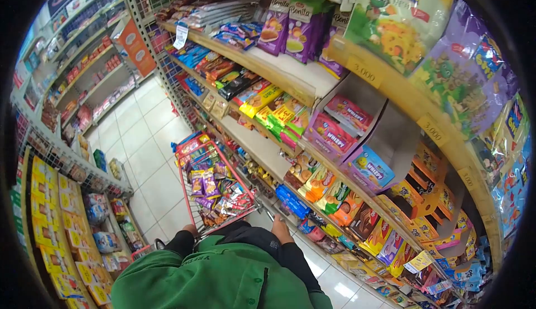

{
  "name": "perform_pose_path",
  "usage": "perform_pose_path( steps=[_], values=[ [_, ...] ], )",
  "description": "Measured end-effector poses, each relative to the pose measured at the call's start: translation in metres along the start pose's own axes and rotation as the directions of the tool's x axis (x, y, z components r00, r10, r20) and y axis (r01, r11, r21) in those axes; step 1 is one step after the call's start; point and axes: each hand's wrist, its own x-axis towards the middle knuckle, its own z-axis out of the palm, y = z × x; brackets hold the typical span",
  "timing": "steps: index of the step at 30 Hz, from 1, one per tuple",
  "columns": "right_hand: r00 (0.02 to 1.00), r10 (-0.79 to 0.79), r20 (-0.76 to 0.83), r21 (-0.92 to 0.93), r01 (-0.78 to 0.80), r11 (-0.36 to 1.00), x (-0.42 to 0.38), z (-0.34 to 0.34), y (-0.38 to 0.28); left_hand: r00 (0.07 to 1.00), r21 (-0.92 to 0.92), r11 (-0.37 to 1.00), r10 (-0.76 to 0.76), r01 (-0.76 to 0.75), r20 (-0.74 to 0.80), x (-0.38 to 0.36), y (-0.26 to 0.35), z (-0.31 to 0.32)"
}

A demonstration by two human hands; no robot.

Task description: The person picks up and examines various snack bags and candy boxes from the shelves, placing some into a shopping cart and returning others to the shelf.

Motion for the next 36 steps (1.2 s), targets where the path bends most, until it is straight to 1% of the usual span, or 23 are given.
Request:
perform_pose_path(
  steps=[1, 2, 3, 6, 7, 9, 12, 14, 15, 18, 21, 24, 25, 28, 29, 32, 34, 35, 36],
  values=[
    [1.000, -0.007, 0.005, 0.013, 0.007, 1.000, 0.006, -0.002, -0.002, 1.000, 0.025, 1.000, 0.010, -0.011, 0.020, 0.000, 0.002, -0.006],
    [1.000, -0.016, 0.012, 0.025, 0.016, 1.000, 0.011, -0.003, -0.002, 1.000, 0.018, 1.000, 0.014, -0.014, 0.007, 0.001, 0.005, -0.009],
    [0.996, -0.076, -0.036, 0.031, 0.077, 0.997, 0.023, 0.006, 0.010, 1.000, 0.009, 1.000, 0.016, -0.016, -0.006, 0.002, 0.007, -0.011],
    [1.000, -0.009, 0.003, 0.067, 0.008, 0.998, 0.032, -0.003, 0.004, 1.000, 0.003, 1.000, 0.008, -0.008, -0.020, 0.008, 0.009, -0.011],
    [0.999, -0.045, -0.023, 0.078, 0.047, 0.996, 0.035, -0.002, 0.005, 1.000, -0.001, 1.000, 0.016, -0.016, -0.011, 0.006, 0.011, -0.015],
    [0.997, -0.060, -0.041, 0.068, 0.063, 0.996, 0.044, -0.002, 0.006, 1.000, -0.030, 0.999, 0.026, -0.026, 0.007, 0.004, 0.013, -0.020],
    [0.987, -0.123, -0.101, 0.021, 0.126, 0.992, 0.057, -0.001, 0.006, 0.999, -0.014, 1.000, 0.011, -0.011, -0.043, 0.013, 0.014, -0.016],
    [0.977, -0.169, -0.128, 0.028, 0.174, 0.984, 0.067, 0.002, 0.009, 1.000, -0.064, 0.998, -0.004, 0.002, -0.026, 0.005, 0.020, -0.028],
    [0.989, -0.123, -0.080, 0.050, 0.127, 0.991, 0.072, 0.001, 0.009, 1.000, -0.088, 0.996, -0.013, 0.011, -0.017, 0.001, 0.022, -0.034],
    [0.995, -0.090, -0.043, 0.029, 0.091, 0.995, 0.079, -0.006, 0.000, 0.999, -0.089, 0.996, -0.032, 0.029, -0.034, -0.001, 0.027, -0.043],
    [0.998, -0.069, -0.008, 0.035, 0.069, 0.997, 0.092, -0.004, 0.003, 0.999, -0.079, 0.997, -0.011, 0.008, -0.034, 0.003, 0.026, -0.047],
    [0.999, -0.022, 0.037, 0.037, 0.021, 0.999, 0.095, -0.011, -0.006, 0.999, -0.043, 0.999, -0.008, 0.006, -0.047, 0.018, 0.021, -0.040],
    [0.999, -0.032, 0.028, 0.045, 0.031, 0.999, 0.096, -0.012, -0.008, 0.999, -0.052, 0.999, -0.002, 0.000, -0.033, 0.014, 0.022, -0.047],
    [0.998, -0.065, 0.017, -0.027, 0.065, 0.998, 0.099, -0.015, -0.012, 0.999, 0.047, 0.998, 0.046, -0.047, 0.024, 0.029, 0.016, -0.047],
    [0.998, -0.052, 0.040, 0.004, 0.052, 0.999, 0.102, -0.016, -0.014, 0.997, 0.050, 0.997, 0.049, -0.052, 0.058, 0.026, 0.017, -0.053],
    [0.997, 0.008, 0.078, -0.027, -0.006, 1.000, 0.096, -0.030, -0.033, 0.986, 0.134, 0.983, 0.105, -0.122, 0.125, 0.040, 0.011, -0.051],
    [0.998, 0.027, 0.063, -0.026, -0.026, 0.999, 0.104, -0.028, -0.030, 0.985, 0.109, 0.985, 0.123, -0.136, 0.121, 0.051, 0.008, -0.052],
    [0.996, 0.038, 0.079, -0.032, -0.036, 0.999, 0.108, -0.019, -0.026, 0.984, 0.086, 0.988, 0.119, -0.131, 0.136, 0.038, 0.006, -0.057],
    [0.999, -0.031, 0.040, -0.045, 0.033, 0.998, 0.119, -0.004, -0.008, 0.992, -0.057, 0.998, 0.039, -0.033, 0.117, 0.026, 0.010, -0.070]
  ],
)
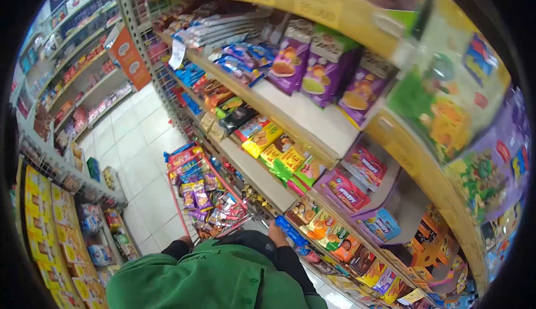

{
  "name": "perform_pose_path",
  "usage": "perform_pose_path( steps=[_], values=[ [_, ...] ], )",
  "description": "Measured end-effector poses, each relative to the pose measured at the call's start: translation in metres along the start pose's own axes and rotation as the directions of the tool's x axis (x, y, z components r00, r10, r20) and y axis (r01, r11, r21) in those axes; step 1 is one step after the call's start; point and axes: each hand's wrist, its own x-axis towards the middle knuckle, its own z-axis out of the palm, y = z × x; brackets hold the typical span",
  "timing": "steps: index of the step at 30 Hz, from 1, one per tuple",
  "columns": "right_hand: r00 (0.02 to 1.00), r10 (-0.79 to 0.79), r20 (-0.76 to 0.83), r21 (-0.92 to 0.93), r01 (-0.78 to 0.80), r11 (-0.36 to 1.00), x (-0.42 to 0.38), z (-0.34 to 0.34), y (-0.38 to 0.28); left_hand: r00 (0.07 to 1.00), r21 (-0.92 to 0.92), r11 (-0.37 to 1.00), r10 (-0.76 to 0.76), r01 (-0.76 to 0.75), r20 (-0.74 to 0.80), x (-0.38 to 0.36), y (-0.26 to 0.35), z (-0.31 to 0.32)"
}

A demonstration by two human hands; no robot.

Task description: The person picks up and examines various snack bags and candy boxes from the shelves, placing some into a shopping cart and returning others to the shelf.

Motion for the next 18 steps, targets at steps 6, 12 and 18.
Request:
perform_pose_path(
  steps=[6, 12, 18],
  values=[
    [0.996, 0.070, 0.053, 0.055, -0.073, 0.996, -0.014, -0.010, -0.016, 0.965, -0.138, 0.988, -0.102, 0.070, -0.241, 0.044, -0.023, 0.010],
    [1.000, -0.005, 0.025, 0.037, 0.004, 0.999, -0.022, -0.012, -0.019, 0.831, -0.450, 0.889, -0.311, 0.083, -0.461, 0.028, 0.015, -0.092],
    [0.993, 0.091, 0.068, 0.015, -0.092, 0.996, -0.029, -0.021, -0.033, 0.878, -0.566, 0.814, -0.170, -0.132, -0.448, 0.080, 0.017, -0.094]
  ],
)
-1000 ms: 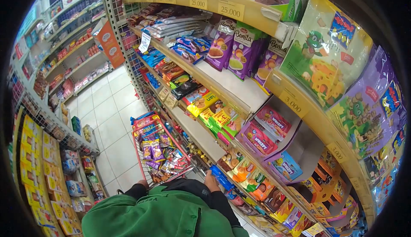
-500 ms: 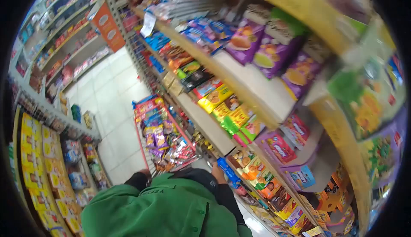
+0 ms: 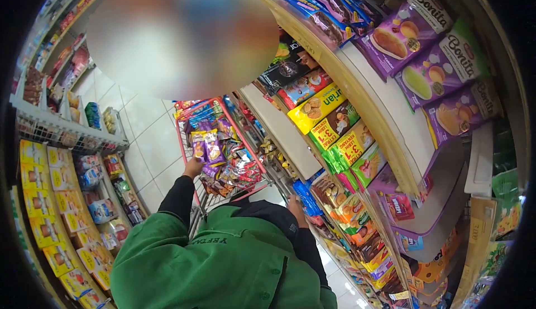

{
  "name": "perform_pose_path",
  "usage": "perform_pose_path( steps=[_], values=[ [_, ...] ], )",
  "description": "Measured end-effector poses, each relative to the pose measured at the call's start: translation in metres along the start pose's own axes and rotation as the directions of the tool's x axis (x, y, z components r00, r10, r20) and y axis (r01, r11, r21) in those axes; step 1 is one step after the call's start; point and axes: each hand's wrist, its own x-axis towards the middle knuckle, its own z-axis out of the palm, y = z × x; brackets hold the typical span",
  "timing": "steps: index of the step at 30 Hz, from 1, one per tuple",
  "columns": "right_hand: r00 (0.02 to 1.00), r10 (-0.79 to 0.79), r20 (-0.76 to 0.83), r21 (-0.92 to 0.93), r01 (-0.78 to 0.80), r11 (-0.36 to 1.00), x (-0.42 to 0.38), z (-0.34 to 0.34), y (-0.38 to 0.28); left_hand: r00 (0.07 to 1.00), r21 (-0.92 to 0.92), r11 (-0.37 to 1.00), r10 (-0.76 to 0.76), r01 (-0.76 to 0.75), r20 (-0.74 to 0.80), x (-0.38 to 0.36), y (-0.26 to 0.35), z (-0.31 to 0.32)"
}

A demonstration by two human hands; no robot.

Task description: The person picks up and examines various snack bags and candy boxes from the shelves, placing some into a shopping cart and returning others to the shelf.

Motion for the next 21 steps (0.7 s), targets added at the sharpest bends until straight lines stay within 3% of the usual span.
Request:
perform_pose_path(
  steps=[1, 4, 5, 8, 12, 14, 15, 16, 17, 18, 19, 20, 21],
  values=[
    [0.999, -0.030, -0.012, 0.000, 0.030, 1.000, 0.001, 0.000, 0.000, 0.999, -0.017, 1.000, 0.004, -0.003, 0.032, 0.007, 0.000, 0.006],
    [0.998, -0.051, -0.024, -0.004, 0.051, 0.999, 0.001, 0.003, 0.002, 0.974, -0.196, 0.966, -0.134, 0.170, 0.182, 0.024, 0.000, 0.029],
    [1.000, -0.016, -0.013, -0.008, 0.016, 1.000, -0.001, 0.004, 0.004, 0.941, -0.356, 0.892, -0.180, 0.280, 0.287, 0.030, 0.000, 0.038],
    [0.999, 0.046, 0.024, 0.007, -0.046, 0.999, 0.002, 0.010, 0.011, 0.972, -0.319, 0.940, -0.041, 0.117, 0.233, 0.043, -0.009, 0.065],
    [1.000, 0.022, 0.008, 0.010, -0.022, 1.000, -0.001, 0.008, 0.011, 0.952, -0.169, 0.974, -0.099, 0.152, 0.288, 0.044, 0.001, 0.071],
    [0.998, 0.055, 0.042, -0.022, -0.055, 0.998, -0.002, 0.002, 0.003, 0.935, -0.252, 0.960, -0.028, 0.124, 0.353, 0.043, 0.005, 0.066],
    [0.996, 0.077, 0.048, -0.033, -0.076, 0.997, -0.004, 0.001, 0.001, 0.934, -0.380, 0.921, 0.058, 0.086, 0.352, 0.044, 0.002, 0.069],
    [0.995, 0.061, 0.078, -0.025, -0.059, 0.998, -0.003, 0.005, 0.005, 0.924, -0.504, 0.863, 0.160, 0.040, 0.347, 0.047, -0.008, 0.070],
    [0.995, 0.052, 0.090, -0.014, -0.051, 0.999, 0.000, 0.011, 0.015, 0.795, -0.297, 0.833, 0.542, -0.467, 0.273, 0.061, -0.027, 0.082],
    [0.995, 0.046, 0.090, -0.003, -0.046, 0.999, 0.001, 0.012, 0.020, 0.531, -0.025, 0.540, 0.834, -0.841, 0.152, 0.076, -0.047, 0.096],
    [0.986, 0.103, 0.133, -0.010, -0.102, 0.995, -0.001, 0.004, 0.013, 0.670, -0.025, 0.698, 0.695, -0.715, 0.261, 0.064, -0.021, 0.074],
    [0.972, 0.155, 0.175, -0.013, -0.156, 0.988, -0.003, -0.005, -0.001, 0.601, 0.047, 0.609, 0.763, -0.792, 0.237, 0.067, -0.024, 0.074],
    [0.958, 0.214, 0.188, -0.007, -0.217, 0.976, -0.004, -0.009, -0.008, 0.500, -0.029, 0.500, 0.866, -0.865, 0.025, 0.068, -0.027, 0.076]
  ],
)
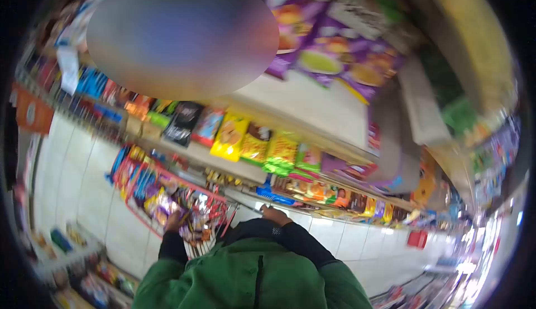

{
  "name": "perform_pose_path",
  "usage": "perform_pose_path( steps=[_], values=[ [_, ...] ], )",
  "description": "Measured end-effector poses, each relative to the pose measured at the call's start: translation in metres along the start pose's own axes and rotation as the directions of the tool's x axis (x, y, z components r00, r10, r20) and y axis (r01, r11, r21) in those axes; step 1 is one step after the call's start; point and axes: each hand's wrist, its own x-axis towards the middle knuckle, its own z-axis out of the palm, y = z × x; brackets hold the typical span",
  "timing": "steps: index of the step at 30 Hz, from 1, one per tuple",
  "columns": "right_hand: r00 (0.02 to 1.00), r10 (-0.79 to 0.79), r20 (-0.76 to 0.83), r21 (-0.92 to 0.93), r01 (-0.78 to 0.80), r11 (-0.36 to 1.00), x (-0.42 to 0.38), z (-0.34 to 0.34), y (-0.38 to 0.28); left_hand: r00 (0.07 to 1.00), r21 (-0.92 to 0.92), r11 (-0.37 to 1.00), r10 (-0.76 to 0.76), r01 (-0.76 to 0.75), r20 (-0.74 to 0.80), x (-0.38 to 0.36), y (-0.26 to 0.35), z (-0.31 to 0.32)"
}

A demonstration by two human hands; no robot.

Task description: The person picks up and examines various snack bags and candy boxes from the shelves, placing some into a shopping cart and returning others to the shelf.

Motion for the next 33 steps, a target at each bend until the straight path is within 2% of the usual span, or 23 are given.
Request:
perform_pose_path(
  steps=[4, 5, 7, 8, 9, 11, 12, 14, 15, 17, 18, 19, 21, 22, 25, 26, 27, 28, 29, 30, 31, 32, 33],
  values=[
    [1.000, 0.023, 0.006, 0.061, -0.023, 0.998, -0.004, 0.001, 0.002, 0.996, 0.037, 0.998, 0.052, -0.054, 0.077, -0.005, -0.027, 0.004],
    [1.000, -0.009, -0.005, 0.084, 0.009, 0.996, -0.004, 0.004, 0.010, 0.967, -0.337, 0.907, -0.231, 0.253, 0.105, -0.004, -0.035, 0.009],
    [0.999, -0.040, -0.027, 0.109, 0.043, 0.993, -0.004, 0.009, 0.019, 0.675, -0.759, 0.134, -0.571, 0.638, 0.467, -0.001, -0.039, 0.018],
    [0.999, -0.038, -0.039, 0.115, 0.043, 0.992, -0.004, 0.011, 0.023, 0.473, -0.693, -0.360, -0.531, 0.625, 0.703, 0.000, -0.039, 0.022],
    [0.998, -0.038, -0.049, 0.122, 0.043, 0.992, -0.005, 0.015, 0.027, 0.425, -0.700, -0.299, -0.620, 0.648, 0.659, 0.001, -0.038, 0.022],
    [0.995, 0.104, -0.008, 0.287, -0.097, 0.953, 0.001, 0.024, 0.041, 0.503, -0.738, -0.301, -0.575, 0.604, 0.646, 0.000, -0.031, 0.016],
    [0.979, 0.204, 0.025, 0.414, -0.196, 0.889, -0.003, 0.024, 0.041, 0.439, -0.726, -0.316, -0.627, 0.611, 0.643, 0.000, -0.022, 0.007],
    [0.933, 0.346, 0.100, 0.586, -0.336, 0.737, -0.021, 0.016, 0.033, 0.489, -0.650, -0.088, -0.586, 0.755, 0.646, 0.000, -0.025, 0.006],
    [0.943, 0.326, 0.072, 0.588, -0.304, 0.749, -0.026, 0.014, 0.037, 0.511, -0.600, 0.034, -0.564, 0.800, 0.649, -0.006, -0.033, 0.007],
    [0.959, 0.282, 0.025, 0.584, -0.243, 0.775, -0.036, 0.018, 0.049, 0.645, -0.373, 0.543, -0.495, 0.753, 0.582, 0.002, -0.024, 0.001],
    [0.994, 0.103, -0.046, 0.207, -0.092, 0.974, -0.038, 0.020, 0.061, 0.741, -0.136, 0.827, -0.402, 0.546, 0.538, 0.009, 0.015, -0.031],
    [0.988, 0.118, -0.103, 0.219, -0.094, 0.971, -0.045, 0.024, 0.070, 0.804, 0.131, 0.960, -0.280, 0.249, 0.524, 0.016, 0.039, -0.051],
    [0.966, 0.146, -0.213, 0.242, -0.092, 0.966, -0.057, 0.030, 0.085, 0.846, 0.117, 0.991, -0.122, 0.071, 0.519, 0.011, 0.019, -0.044],
    [0.958, 0.189, -0.218, 0.312, -0.115, 0.943, -0.077, 0.018, 0.077, 0.814, 0.154, 0.967, -0.253, 0.202, 0.523, 0.014, 0.024, -0.041],
    [0.912, 0.272, -0.307, 0.441, -0.117, 0.890, -0.132, -0.010, 0.077, 0.771, 0.412, 0.879, -0.430, 0.240, 0.469, 0.023, 0.030, -0.028],
    [0.899, 0.270, -0.344, 0.425, -0.107, 0.899, -0.146, -0.015, 0.079, 0.808, 0.462, 0.856, -0.434, 0.232, 0.399, 0.022, 0.014, -0.016],
    [0.886, 0.261, -0.384, 0.402, -0.094, 0.911, -0.161, -0.024, 0.081, 0.952, 0.462, 0.867, -0.276, 0.186, 0.135, 0.015, 0.003, -0.004],
    [0.880, 0.144, -0.453, 0.313, 0.006, 0.950, -0.170, -0.028, 0.090, 0.981, 0.356, 0.915, -0.191, 0.190, -0.031, 0.019, 0.006, -0.001],
    [0.875, 0.102, -0.473, 0.355, 0.083, 0.931, -0.176, -0.032, 0.100, 0.878, -0.164, 0.901, -0.429, 0.401, -0.213, 0.030, 0.023, 0.003],
    [0.869, 0.062, -0.490, 0.397, 0.159, 0.904, -0.182, -0.033, 0.109, 0.693, -0.655, 0.641, -0.679, 0.399, -0.243, 0.049, 0.056, 0.000],
    [0.863, 0.026, -0.505, 0.439, 0.231, 0.868, -0.189, -0.034, 0.117, 0.676, -0.546, 0.683, -0.689, 0.485, -0.261, 0.066, 0.093, -0.015],
    [0.870, 0.044, -0.491, 0.438, 0.203, 0.876, -0.213, -0.051, 0.106, 0.703, -0.731, 0.622, -0.652, 0.281, -0.284, 0.079, 0.116, -0.018],
    [0.876, 0.002, -0.483, 0.438, 0.240, 0.866, -0.233, -0.064, 0.101, 0.635, -0.767, 0.596, -0.694, 0.240, -0.340, 0.096, 0.199, -0.045]
  ],
)
